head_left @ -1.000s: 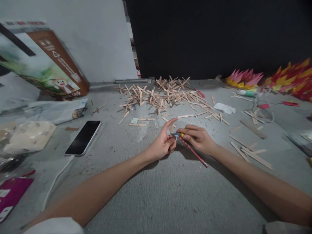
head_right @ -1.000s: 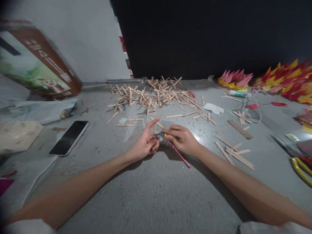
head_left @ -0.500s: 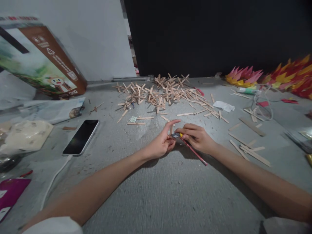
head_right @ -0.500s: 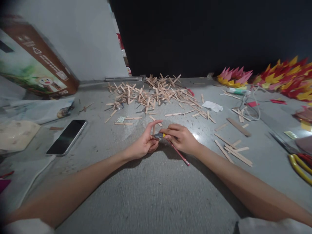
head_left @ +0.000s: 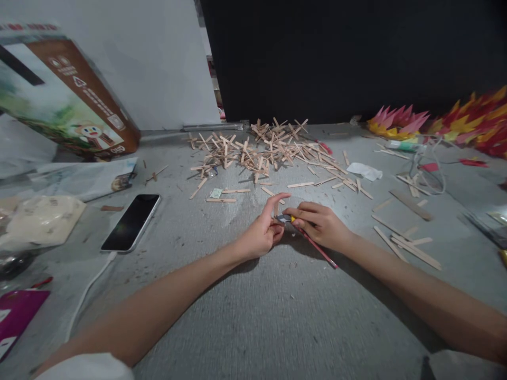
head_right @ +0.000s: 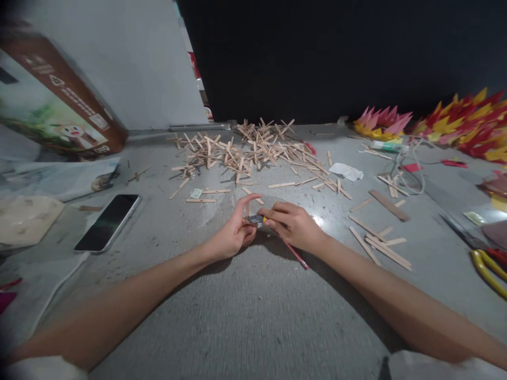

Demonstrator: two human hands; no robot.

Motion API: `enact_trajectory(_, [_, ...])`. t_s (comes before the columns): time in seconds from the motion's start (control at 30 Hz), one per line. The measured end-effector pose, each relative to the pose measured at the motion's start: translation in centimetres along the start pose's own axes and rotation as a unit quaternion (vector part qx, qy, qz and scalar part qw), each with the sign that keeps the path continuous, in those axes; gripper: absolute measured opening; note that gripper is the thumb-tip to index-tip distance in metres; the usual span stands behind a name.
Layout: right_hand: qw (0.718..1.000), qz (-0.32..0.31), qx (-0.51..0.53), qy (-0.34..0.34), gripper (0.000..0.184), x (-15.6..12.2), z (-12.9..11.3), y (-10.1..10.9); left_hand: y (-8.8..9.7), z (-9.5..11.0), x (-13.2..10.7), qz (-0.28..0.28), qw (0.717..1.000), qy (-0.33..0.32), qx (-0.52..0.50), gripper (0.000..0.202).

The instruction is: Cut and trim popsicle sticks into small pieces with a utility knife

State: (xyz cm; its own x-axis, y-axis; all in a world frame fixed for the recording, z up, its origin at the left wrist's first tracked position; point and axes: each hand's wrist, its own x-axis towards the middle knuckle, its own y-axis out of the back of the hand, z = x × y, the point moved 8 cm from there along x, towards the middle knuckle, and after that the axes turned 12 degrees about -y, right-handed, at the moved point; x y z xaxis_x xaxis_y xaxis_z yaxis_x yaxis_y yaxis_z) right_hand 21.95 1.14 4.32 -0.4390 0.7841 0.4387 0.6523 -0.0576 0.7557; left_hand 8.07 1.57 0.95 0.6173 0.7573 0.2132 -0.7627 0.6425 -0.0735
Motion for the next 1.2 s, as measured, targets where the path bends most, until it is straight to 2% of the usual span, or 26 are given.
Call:
enact_trajectory(0.27, [0.997,0.011,-0.071,0.009,0.034,-0.57,0.08,-0.05,0.28,-0.25,-0.11,0.035,0.999,0.006,0.04,0.081])
enact_trajectory(0.47, [0.99,0.036,-0.135,0.021,0.032,-0.46,-0.36,0.07,0.02,-0.21,0.06,0.019,1.0,0.0,0.005,0.081])
enact_trajectory(0.7, [0.995,0.025,-0.098,0.005,0.029,-0.34,0.07,0.16,0.13,-0.22,0.25,0.013,0.998,-0.025,-0.05,0.065])
enact_trajectory(0.97, [0.994,0.015,-0.109,0.002,0.029,-0.32,0.12,-0.26,0.03,-0.28,0.24,0.014,1.0,-0.003,-0.009,0.067])
enact_trajectory(1.2, [0.996,0.02,-0.083,0.001,0.03,-0.26,-0.11,0.03,-0.02,-0.58,0.28,0.011,0.998,-0.027,-0.064,0.064])
